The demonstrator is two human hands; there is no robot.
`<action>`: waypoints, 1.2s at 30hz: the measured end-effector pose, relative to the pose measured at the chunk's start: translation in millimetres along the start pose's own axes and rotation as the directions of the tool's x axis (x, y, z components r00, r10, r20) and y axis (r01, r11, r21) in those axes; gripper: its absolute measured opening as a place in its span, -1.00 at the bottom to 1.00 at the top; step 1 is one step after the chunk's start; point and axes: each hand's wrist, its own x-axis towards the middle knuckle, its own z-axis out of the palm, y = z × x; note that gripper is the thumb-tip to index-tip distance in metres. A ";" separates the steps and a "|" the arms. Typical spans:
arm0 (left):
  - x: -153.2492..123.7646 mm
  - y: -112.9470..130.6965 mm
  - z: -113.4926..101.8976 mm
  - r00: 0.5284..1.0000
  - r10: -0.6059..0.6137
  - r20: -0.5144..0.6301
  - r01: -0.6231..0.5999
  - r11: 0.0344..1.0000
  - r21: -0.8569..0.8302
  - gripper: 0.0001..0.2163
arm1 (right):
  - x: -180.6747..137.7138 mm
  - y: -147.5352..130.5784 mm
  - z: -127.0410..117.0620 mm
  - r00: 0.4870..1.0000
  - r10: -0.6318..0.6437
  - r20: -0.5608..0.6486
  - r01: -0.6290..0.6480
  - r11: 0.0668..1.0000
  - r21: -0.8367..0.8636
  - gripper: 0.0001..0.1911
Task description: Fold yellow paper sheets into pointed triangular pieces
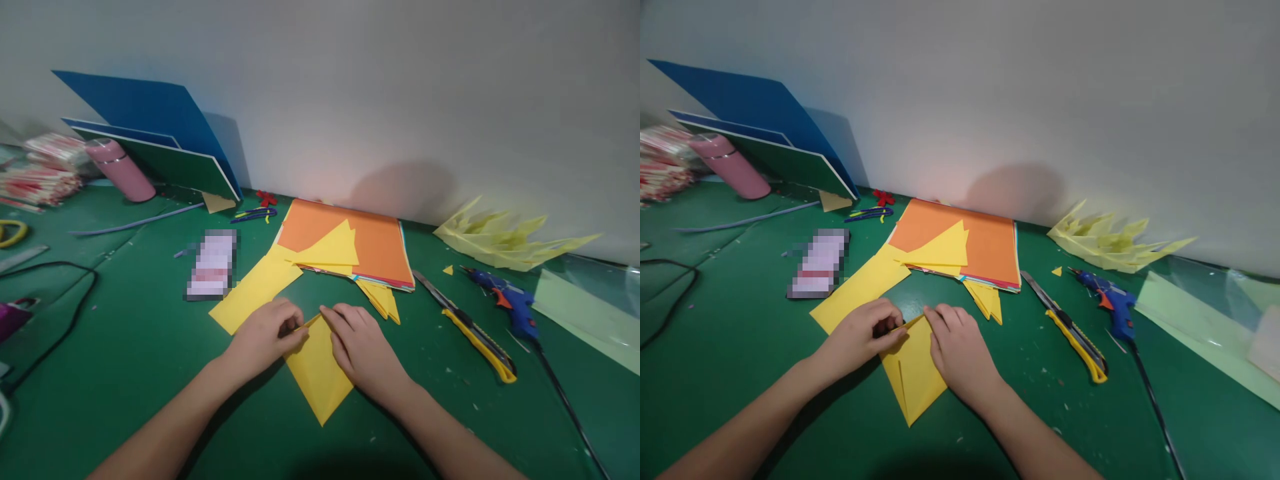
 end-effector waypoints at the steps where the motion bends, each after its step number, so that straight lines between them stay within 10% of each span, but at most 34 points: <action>1: -0.2 0.2 0.6 1.000 0.023 0.016 -0.023 0.999 -0.024 -0.90 | 0.1 0.3 -0.1 1.000 0.003 -0.003 -0.003 1.000 0.013 -0.58; 21: -1.3 1.3 -2.8 0.892 0.393 0.224 -0.426 0.896 0.124 -0.80 | 0.5 -0.6 -5.6 1.000 0.003 -0.006 -0.003 0.997 0.073 -0.67; 36: -6.0 0.4 -7.3 0.929 0.240 0.284 -0.283 0.952 0.121 -0.93 | -0.1 -1.3 -1.9 0.999 0.047 -0.006 -0.046 0.996 0.071 -0.61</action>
